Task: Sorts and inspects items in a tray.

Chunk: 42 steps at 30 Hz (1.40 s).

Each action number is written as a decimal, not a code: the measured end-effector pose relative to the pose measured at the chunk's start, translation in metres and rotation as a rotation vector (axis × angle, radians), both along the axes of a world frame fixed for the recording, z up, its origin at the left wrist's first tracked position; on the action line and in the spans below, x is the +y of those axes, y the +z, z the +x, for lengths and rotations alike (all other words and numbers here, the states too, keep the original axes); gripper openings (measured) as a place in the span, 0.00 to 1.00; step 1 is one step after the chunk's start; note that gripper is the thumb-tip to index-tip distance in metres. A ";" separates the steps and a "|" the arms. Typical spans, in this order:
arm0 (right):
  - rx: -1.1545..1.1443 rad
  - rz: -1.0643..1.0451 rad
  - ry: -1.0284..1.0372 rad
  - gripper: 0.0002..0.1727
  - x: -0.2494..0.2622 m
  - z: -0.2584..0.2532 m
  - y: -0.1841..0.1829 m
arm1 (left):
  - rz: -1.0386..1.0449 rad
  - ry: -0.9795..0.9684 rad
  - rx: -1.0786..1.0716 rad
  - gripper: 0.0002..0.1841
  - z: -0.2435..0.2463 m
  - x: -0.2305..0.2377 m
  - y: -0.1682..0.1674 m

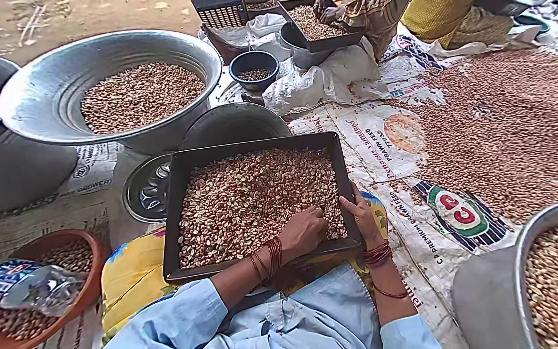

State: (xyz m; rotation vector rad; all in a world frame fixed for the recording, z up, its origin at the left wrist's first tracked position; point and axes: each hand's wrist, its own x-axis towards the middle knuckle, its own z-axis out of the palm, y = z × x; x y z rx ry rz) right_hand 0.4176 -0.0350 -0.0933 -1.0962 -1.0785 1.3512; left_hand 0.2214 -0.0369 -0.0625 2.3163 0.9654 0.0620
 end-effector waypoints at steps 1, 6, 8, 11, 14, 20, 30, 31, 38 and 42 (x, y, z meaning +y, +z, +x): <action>0.007 -0.001 0.002 0.38 0.000 0.000 0.000 | -0.042 0.058 -0.082 0.13 -0.005 0.003 0.001; 0.003 0.001 -0.005 0.37 0.000 -0.001 0.001 | -0.138 0.341 -0.325 0.17 -0.025 0.027 0.005; -0.003 0.001 -0.004 0.38 0.001 -0.001 0.000 | -0.067 0.260 -0.295 0.13 -0.017 0.025 0.005; 0.005 0.014 0.005 0.38 0.002 0.000 -0.002 | 0.020 0.104 -0.187 0.12 0.003 0.017 -0.002; 0.005 0.022 0.003 0.37 0.001 0.001 -0.003 | 0.056 0.036 -0.033 0.13 0.018 0.012 -0.005; 0.006 -0.006 0.003 0.38 0.002 0.000 -0.002 | 0.047 0.052 -0.087 0.11 0.016 0.017 -0.004; 0.025 -0.011 0.021 0.37 0.003 0.000 -0.001 | 0.094 0.308 -0.220 0.12 -0.021 0.038 0.009; 0.017 -0.013 0.019 0.37 0.003 0.000 -0.001 | 0.130 0.271 -0.186 0.12 -0.016 0.035 0.004; -0.004 -0.009 0.018 0.36 -0.001 0.001 0.001 | 0.069 0.317 -0.228 0.11 -0.011 0.041 -0.006; 0.020 -0.006 0.009 0.35 0.001 0.001 -0.001 | -0.335 0.445 -0.501 0.14 -0.025 0.043 0.008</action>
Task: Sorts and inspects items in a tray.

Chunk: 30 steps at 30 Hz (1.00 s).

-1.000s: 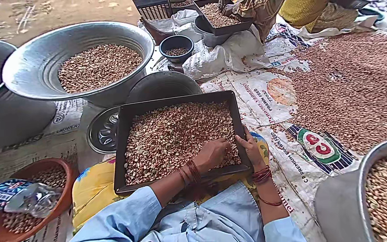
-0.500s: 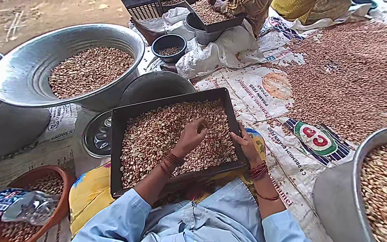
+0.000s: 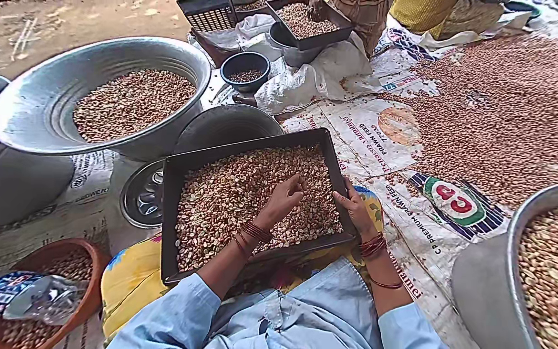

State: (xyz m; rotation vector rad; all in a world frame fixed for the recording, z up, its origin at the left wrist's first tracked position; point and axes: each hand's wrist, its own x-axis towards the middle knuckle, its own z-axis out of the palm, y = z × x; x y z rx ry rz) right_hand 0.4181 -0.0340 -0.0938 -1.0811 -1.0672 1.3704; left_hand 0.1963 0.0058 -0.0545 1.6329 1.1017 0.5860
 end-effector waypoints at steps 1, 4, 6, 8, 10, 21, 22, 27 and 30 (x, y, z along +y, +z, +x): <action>0.002 -0.003 0.002 0.35 0.001 0.000 -0.001 | 0.008 -0.067 0.022 0.16 0.002 -0.004 0.001; 0.000 -0.004 0.007 0.37 0.002 0.000 -0.002 | 0.211 -0.307 0.160 0.11 0.020 -0.025 -0.006; 0.001 0.005 0.003 0.37 0.001 0.000 -0.001 | 0.346 -0.415 0.236 0.10 0.035 -0.037 -0.013; 0.005 0.008 -0.004 0.37 0.000 0.000 -0.001 | 0.380 -0.470 0.330 0.11 0.046 -0.043 -0.016; -0.003 0.009 -0.006 0.37 -0.001 0.000 -0.001 | 0.353 -0.513 0.433 0.12 0.054 -0.045 -0.014; -0.021 0.026 -0.005 0.38 -0.002 0.000 -0.001 | 0.204 -0.656 0.086 0.10 -0.012 -0.028 0.008; -0.018 0.027 -0.005 0.38 -0.002 0.000 -0.001 | 0.114 -0.764 -0.049 0.13 -0.032 -0.026 0.015; -0.002 0.030 -0.010 0.37 0.000 -0.002 -0.001 | -0.023 -0.293 0.320 0.19 -0.102 -0.037 0.060; -0.018 0.016 -0.009 0.38 -0.001 -0.003 0.002 | -0.098 -0.005 0.903 0.24 -0.090 -0.040 0.058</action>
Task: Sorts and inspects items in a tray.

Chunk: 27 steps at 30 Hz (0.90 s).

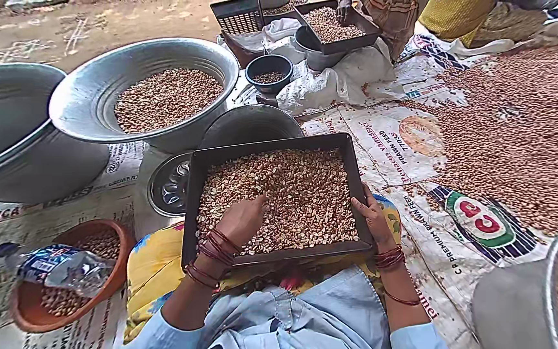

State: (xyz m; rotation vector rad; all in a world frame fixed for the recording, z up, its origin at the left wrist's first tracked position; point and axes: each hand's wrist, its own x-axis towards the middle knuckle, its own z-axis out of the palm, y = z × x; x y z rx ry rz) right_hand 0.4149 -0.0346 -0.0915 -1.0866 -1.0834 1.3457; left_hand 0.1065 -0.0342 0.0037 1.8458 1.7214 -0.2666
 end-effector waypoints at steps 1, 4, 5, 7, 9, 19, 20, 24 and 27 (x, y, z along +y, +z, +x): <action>-0.004 0.003 -0.004 0.38 0.000 0.000 -0.001 | -0.061 0.029 0.091 0.27 0.010 -0.001 -0.005; -0.019 0.012 -0.006 0.38 0.000 0.001 -0.002 | -0.196 0.002 0.048 0.37 0.047 -0.004 -0.024; -0.029 0.004 -0.009 0.38 -0.001 0.001 -0.002 | -0.183 0.006 -0.084 0.39 0.056 -0.003 -0.031; -0.045 -0.011 -0.015 0.38 -0.001 0.001 0.000 | -0.132 0.096 -0.529 0.39 0.064 0.001 -0.047; -0.044 -0.010 -0.019 0.38 -0.002 0.001 -0.001 | -0.110 0.295 -1.025 0.36 0.070 0.006 -0.051; -0.023 -0.007 -0.021 0.37 -0.002 0.000 0.000 | 0.537 -0.030 -0.570 0.10 0.037 0.006 -0.053; -0.024 -0.009 -0.023 0.37 -0.002 0.000 0.000 | 0.530 -0.087 -0.499 0.10 0.042 0.003 -0.056; -0.027 -0.004 -0.016 0.37 -0.002 0.001 0.000 | 0.452 -0.212 -0.315 0.10 0.067 -0.005 -0.068; -0.034 -0.008 -0.008 0.37 -0.003 0.002 -0.001 | 0.413 -0.227 -0.270 0.13 0.076 -0.003 -0.074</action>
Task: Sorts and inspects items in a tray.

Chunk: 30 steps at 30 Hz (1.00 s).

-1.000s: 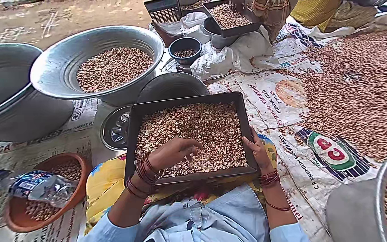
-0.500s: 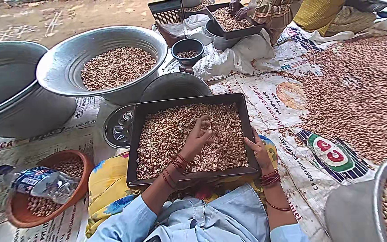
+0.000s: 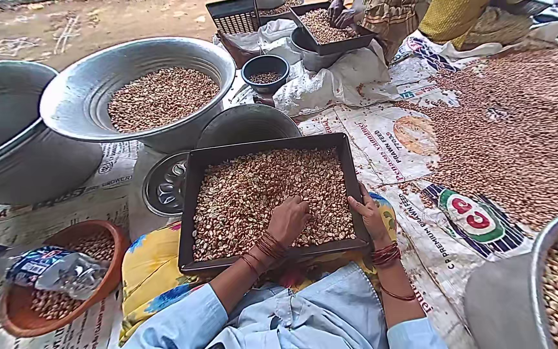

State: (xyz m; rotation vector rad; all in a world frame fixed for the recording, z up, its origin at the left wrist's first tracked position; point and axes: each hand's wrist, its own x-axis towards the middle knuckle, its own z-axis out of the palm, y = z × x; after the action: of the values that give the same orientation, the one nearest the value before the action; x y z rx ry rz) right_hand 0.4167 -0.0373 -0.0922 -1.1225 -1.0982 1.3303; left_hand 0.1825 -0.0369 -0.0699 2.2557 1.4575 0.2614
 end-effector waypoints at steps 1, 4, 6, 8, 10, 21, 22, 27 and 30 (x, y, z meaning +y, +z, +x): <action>0.004 0.002 0.003 0.37 0.000 0.000 0.000 | -0.018 0.008 -0.025 0.13 -0.001 0.002 0.001; 0.023 0.014 -0.005 0.37 0.001 -0.001 -0.001 | -0.119 0.121 -0.259 0.14 -0.015 0.011 0.007; 0.020 0.006 -0.011 0.37 0.000 -0.001 0.001 | -0.214 0.188 -0.394 0.17 -0.024 0.018 0.009; 0.020 -0.002 -0.009 0.37 0.001 -0.001 0.001 | -0.185 0.142 -0.401 0.16 -0.023 0.018 0.009; 0.015 -0.006 -0.002 0.37 0.003 -0.001 0.001 | -0.107 0.036 -0.305 0.13 -0.011 0.012 0.010; 0.032 0.010 -0.001 0.37 0.002 -0.001 0.000 | -0.352 0.070 -0.526 0.18 -0.002 0.028 0.010; 0.033 0.013 -0.001 0.38 0.002 -0.001 -0.001 | -0.321 0.065 -0.494 0.18 0.000 0.031 0.014; 0.023 0.007 -0.001 0.37 0.002 -0.001 -0.001 | -0.074 -0.062 -0.098 0.16 0.029 0.034 0.022; 0.025 0.007 0.007 0.37 0.000 0.000 0.000 | -0.104 -0.082 0.060 0.16 0.041 0.037 0.020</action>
State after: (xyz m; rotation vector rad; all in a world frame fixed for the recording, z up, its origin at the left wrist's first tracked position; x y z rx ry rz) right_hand 0.4166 -0.0374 -0.0922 -1.0949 -1.0883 1.3413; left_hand 0.2238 0.0005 -0.0504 2.2501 1.3719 0.0908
